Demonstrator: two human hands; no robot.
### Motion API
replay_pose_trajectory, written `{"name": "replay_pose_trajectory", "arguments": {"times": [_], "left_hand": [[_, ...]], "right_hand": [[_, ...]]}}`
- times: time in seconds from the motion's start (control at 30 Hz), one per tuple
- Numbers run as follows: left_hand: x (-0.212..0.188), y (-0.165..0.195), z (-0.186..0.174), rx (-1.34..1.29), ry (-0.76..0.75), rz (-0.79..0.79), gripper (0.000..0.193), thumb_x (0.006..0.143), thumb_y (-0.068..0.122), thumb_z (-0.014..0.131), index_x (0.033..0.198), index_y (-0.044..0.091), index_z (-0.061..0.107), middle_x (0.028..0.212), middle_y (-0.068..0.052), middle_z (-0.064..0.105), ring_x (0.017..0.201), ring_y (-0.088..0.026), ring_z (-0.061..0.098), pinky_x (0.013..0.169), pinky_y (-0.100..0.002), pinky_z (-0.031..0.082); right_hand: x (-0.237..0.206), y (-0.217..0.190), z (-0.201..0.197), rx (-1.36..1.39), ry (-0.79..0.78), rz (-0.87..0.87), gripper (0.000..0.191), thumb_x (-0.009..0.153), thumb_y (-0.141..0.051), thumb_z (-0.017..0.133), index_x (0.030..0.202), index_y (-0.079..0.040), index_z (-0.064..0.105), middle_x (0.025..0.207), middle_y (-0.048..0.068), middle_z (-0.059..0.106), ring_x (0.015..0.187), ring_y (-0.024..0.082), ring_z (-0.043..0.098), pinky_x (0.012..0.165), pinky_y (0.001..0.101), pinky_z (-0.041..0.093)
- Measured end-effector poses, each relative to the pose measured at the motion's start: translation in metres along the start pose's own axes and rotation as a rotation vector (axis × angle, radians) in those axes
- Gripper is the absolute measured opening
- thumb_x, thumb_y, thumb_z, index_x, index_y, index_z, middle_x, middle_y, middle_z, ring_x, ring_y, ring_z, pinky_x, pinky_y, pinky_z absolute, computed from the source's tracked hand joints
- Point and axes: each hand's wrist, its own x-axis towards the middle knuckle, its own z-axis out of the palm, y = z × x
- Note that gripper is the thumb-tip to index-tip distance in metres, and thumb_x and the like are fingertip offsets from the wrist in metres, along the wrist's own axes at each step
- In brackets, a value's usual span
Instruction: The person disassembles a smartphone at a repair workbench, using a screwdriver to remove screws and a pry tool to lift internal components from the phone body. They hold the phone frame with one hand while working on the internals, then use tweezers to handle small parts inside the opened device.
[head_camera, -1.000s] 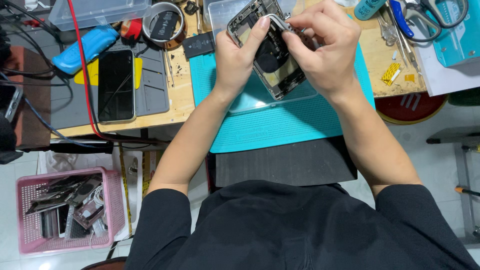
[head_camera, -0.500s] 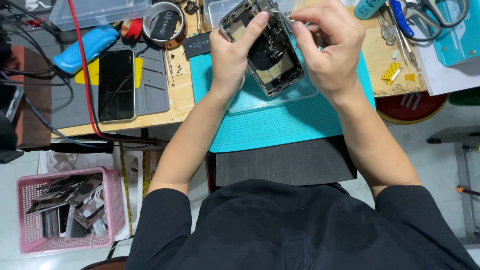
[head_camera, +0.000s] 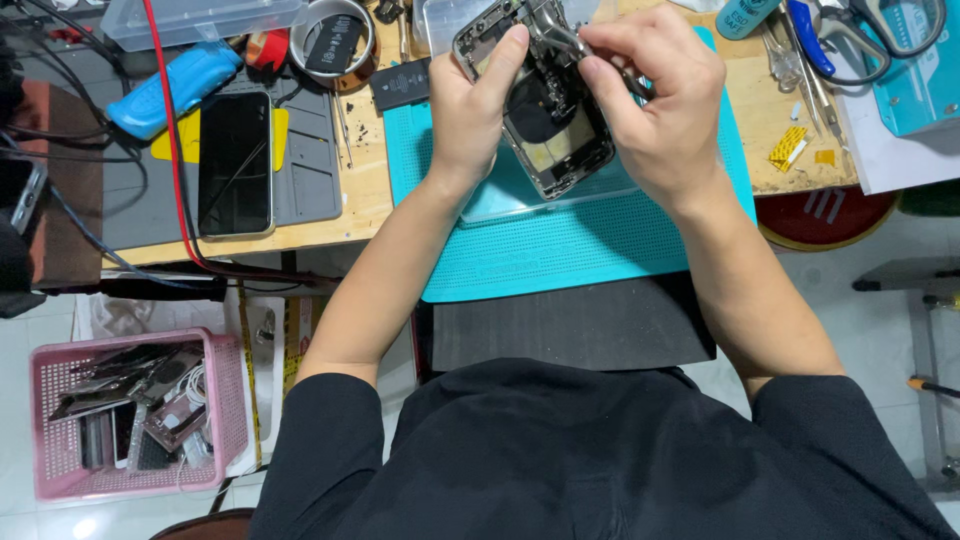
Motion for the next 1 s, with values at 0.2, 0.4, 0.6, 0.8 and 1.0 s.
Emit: {"name": "replay_pose_trajectory", "arguments": {"times": [0.2,0.4,0.6,0.8,1.0], "left_hand": [[-0.002,0.001,0.001,0.200,0.007,0.051,0.020,0.104,0.015,0.067,0.101,-0.002,0.076,0.091,0.000,0.074,0.081,-0.004,0.064,0.072,-0.025,0.054],[-0.002,0.004,0.003,0.257,0.012,0.085,0.021,0.104,0.017,0.067,0.100,-0.001,0.077,0.088,0.002,0.074,0.079,-0.003,0.063,0.071,-0.025,0.054],[-0.003,0.004,0.003,0.294,0.023,0.088,0.023,0.104,0.018,0.067,0.096,0.000,0.078,0.082,0.004,0.071,0.075,-0.002,0.059,0.067,-0.024,0.051],[-0.004,0.006,0.004,0.290,0.011,0.104,0.024,0.105,0.019,0.066,0.095,0.000,0.077,0.080,0.005,0.070,0.074,-0.001,0.057,0.066,-0.024,0.049],[-0.003,0.007,0.004,0.292,0.007,0.090,0.028,0.105,0.019,0.066,0.086,0.001,0.072,0.075,0.008,0.062,0.070,-0.001,0.051,0.062,-0.025,0.044]], "right_hand": [[-0.008,0.008,0.002,-0.028,-0.006,0.089,0.011,0.101,0.006,0.078,0.111,0.002,0.073,0.099,0.008,0.063,0.082,0.013,0.060,0.074,0.0249,0.050],[-0.011,0.012,0.006,0.016,-0.019,0.101,0.008,0.104,0.003,0.078,0.109,0.003,0.071,0.098,0.007,0.063,0.082,0.011,0.065,0.074,0.0220,0.053],[-0.012,0.011,0.008,0.037,-0.021,0.105,0.008,0.103,0.004,0.077,0.108,0.004,0.070,0.100,0.008,0.064,0.084,0.011,0.067,0.075,0.0222,0.056],[-0.011,0.009,0.009,0.051,-0.017,0.100,0.008,0.104,0.005,0.076,0.109,0.004,0.070,0.102,0.008,0.064,0.085,0.011,0.067,0.076,0.0222,0.056],[-0.011,0.008,0.010,0.049,-0.021,0.101,0.008,0.103,0.005,0.076,0.109,0.004,0.071,0.102,0.008,0.065,0.085,0.011,0.067,0.075,0.0219,0.056]]}}
